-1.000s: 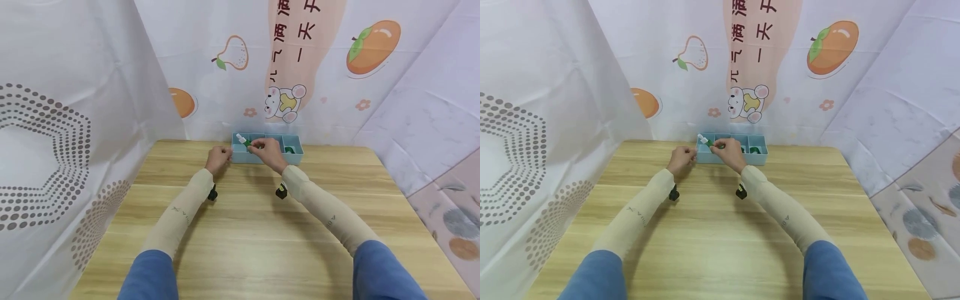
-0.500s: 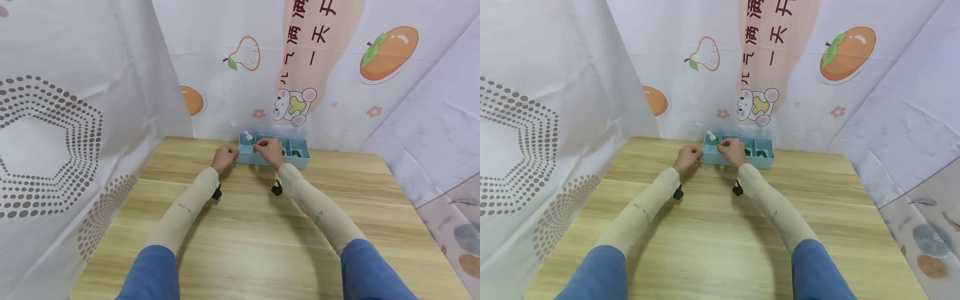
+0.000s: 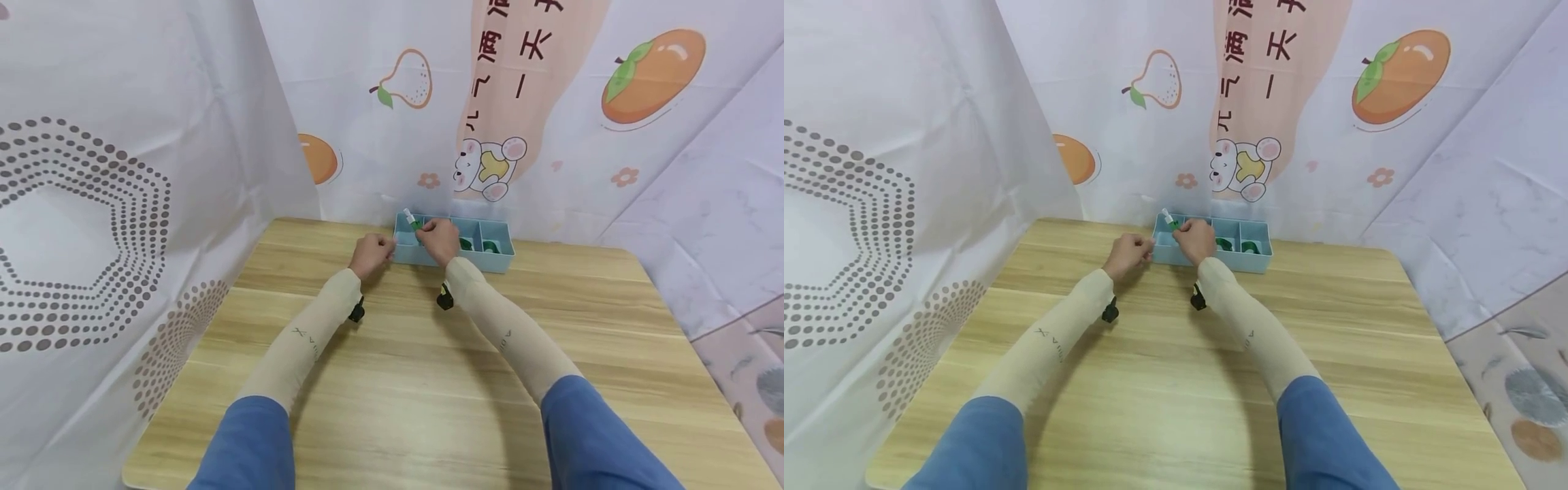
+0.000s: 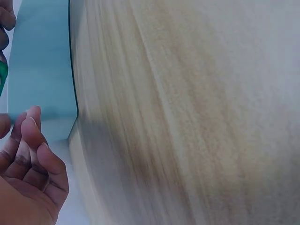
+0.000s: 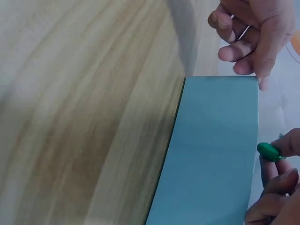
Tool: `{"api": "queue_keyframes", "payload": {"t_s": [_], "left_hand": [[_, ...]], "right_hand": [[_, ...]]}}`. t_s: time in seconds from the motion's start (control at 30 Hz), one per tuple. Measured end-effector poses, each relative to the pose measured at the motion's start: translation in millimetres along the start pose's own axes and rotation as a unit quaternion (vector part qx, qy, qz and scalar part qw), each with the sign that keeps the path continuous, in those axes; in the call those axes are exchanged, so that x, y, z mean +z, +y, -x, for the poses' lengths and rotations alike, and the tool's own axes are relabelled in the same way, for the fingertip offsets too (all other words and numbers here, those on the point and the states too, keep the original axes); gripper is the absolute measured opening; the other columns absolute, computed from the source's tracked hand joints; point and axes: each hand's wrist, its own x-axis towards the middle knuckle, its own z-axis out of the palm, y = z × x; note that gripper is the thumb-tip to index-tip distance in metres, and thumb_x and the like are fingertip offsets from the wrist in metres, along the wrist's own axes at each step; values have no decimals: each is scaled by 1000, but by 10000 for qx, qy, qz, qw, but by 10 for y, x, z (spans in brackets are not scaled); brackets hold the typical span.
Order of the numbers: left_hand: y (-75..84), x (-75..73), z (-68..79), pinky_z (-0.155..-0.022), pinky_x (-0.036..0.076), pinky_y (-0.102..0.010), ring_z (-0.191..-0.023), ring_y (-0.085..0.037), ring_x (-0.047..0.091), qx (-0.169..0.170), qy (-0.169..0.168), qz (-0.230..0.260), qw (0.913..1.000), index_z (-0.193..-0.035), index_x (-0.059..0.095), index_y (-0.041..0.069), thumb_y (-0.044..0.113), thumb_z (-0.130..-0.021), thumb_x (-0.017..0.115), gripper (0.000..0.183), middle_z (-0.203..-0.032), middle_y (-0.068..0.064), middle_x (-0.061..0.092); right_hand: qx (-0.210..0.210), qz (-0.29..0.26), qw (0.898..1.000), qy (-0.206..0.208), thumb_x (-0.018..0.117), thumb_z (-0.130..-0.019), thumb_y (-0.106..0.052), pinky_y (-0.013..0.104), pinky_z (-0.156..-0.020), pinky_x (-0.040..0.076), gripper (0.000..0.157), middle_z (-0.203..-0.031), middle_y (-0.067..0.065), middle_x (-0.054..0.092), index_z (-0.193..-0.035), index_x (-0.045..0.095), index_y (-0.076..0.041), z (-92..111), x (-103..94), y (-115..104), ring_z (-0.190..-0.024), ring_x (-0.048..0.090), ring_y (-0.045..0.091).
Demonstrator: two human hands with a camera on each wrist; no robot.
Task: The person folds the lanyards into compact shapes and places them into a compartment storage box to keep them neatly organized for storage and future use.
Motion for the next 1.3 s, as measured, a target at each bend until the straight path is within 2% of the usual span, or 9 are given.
{"api": "queue_keyframes", "payload": {"t_s": [0.17,0.3,0.43,0.57,0.67,0.77,0.93,1.07,1.3], "left_hand": [[22,-18,13,-63,54,-31,-76,-27,68,83,40,-59,9999,-96,75,5,30,-106,62,30,-81,-9,71],[18,-12,26,-63,54,-30,-78,-28,69,89,48,-184,9998,-94,75,4,32,-106,61,33,-81,-8,71],[20,-4,41,-63,54,-31,-76,-29,69,146,53,-229,9996,-94,75,0,30,-106,61,35,-83,-12,72],[21,-8,37,-63,55,-31,-75,-28,70,196,39,-184,9996,-94,76,-1,31,-106,62,37,-84,-14,73],[18,-15,29,-63,55,-31,-77,-29,70,187,26,-153,9997,-94,76,0,31,-106,62,37,-84,-14,73],[16,-20,25,-63,56,-31,-78,-30,71,222,27,-147,9996,-95,76,-1,30,-106,62,36,-85,-15,73],[12,-13,20,-61,54,-30,-77,-30,71,285,41,-254,9993,-95,76,-3,30,-106,62,37,-83,-14,73],[26,-12,39,-58,50,-28,-76,-31,69,300,51,-310,9991,-95,76,-3,29,-106,61,37,-84,-15,73],[23,-16,41,-56,49,-27,-68,-24,65,340,83,-354,9988,-96,76,-3,27,-106,61,35,-83,-14,73]], "right_hand": [[188,488,9986,110,73,-94,-24,40,-70,53,14,-90,6,73,-90,75,-11,-64,61,-59,-79,65,23],[169,871,9960,46,72,-94,-24,43,-70,53,16,-88,5,71,-85,70,-12,-80,98,-94,-78,64,24],[62,1250,9921,-64,71,-94,-24,43,-66,52,18,-83,5,68,-81,66,-12,-80,129,-124,-73,64,25],[53,1552,9878,-95,68,-93,-24,40,-60,48,23,-71,3,61,-74,61,-13,-95,155,-157,-65,58,22],[119,1674,9857,-123,66,-94,-24,37,-54,41,33,-61,-1,48,-66,52,-14,-117,176,-184,-57,49,19],[365,1629,9859,-101,66,-96,-26,36,-51,38,41,-56,-2,40,-62,45,-15,-153,205,-197,-53,44,18],[663,1317,9890,114,63,-98,-25,37,-51,43,44,-54,-1,41,-60,43,-16,-193,208,-201,-52,49,20],[506,1288,9900,280,63,-97,-21,38,-50,42,44,-51,-1,38,-59,42,-15,-213,183,-193,-50,47,21],[-36,1913,9813,225,69,-96,-21,39,-54,41,47,-54,-2,35,-59,41,-15,-198,205,-230,-53,43,20]]}}
